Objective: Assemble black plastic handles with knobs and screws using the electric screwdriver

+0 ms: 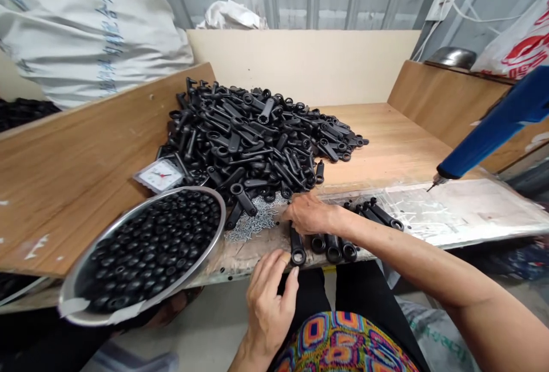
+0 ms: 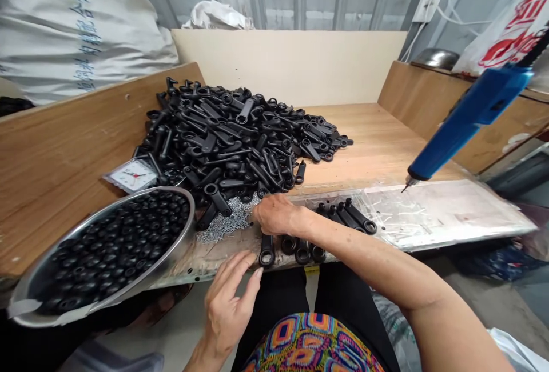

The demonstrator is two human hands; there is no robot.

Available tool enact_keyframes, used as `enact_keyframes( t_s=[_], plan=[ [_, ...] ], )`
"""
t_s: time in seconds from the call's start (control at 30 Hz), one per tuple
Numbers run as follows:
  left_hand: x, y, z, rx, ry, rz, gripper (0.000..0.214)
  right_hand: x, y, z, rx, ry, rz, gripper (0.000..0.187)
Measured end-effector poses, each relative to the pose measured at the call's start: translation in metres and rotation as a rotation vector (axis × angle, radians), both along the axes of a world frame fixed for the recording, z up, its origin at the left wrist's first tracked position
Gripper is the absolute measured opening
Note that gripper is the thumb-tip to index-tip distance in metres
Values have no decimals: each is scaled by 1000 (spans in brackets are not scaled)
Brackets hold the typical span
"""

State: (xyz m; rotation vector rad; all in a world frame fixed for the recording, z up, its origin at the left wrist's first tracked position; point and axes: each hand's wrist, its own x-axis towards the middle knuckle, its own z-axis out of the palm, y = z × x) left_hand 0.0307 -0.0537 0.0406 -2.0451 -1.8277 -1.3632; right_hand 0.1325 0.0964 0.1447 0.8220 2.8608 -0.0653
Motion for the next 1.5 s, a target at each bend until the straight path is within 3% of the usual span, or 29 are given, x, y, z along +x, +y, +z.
enact_keyframes(
  t_s=[0.2, 0.37, 0.5, 0.63, 0.77, 1.1, 1.33, 1.5],
  plan=[
    [11, 17, 3, -65, 191, -29, 31, 9, 5, 4, 17, 65, 35, 21],
    [19, 28, 15, -71, 246, -147, 32, 66, -17, 10, 83, 338, 89, 18],
    [26, 35, 21, -69, 305, -299, 27, 118, -56, -11, 99, 381, -47, 19],
    [33, 41, 24, -120, 347, -385, 20, 142, -79, -41, 189, 372, -136, 18],
    [32, 43, 30, -172, 349, -406, 19, 144, -80, -57, 168, 367, -124, 21],
    [31, 48, 35, -269, 376, -488, 28, 139, -64, -74, 57, 468, -46, 30],
    [30, 43, 42, -296, 390, -523, 29, 137, -53, -71, -9, 468, -27, 32],
    [26, 37, 42, -240, 363, -525, 20, 140, -54, -71, 30, 557, -22, 33]
  ],
)
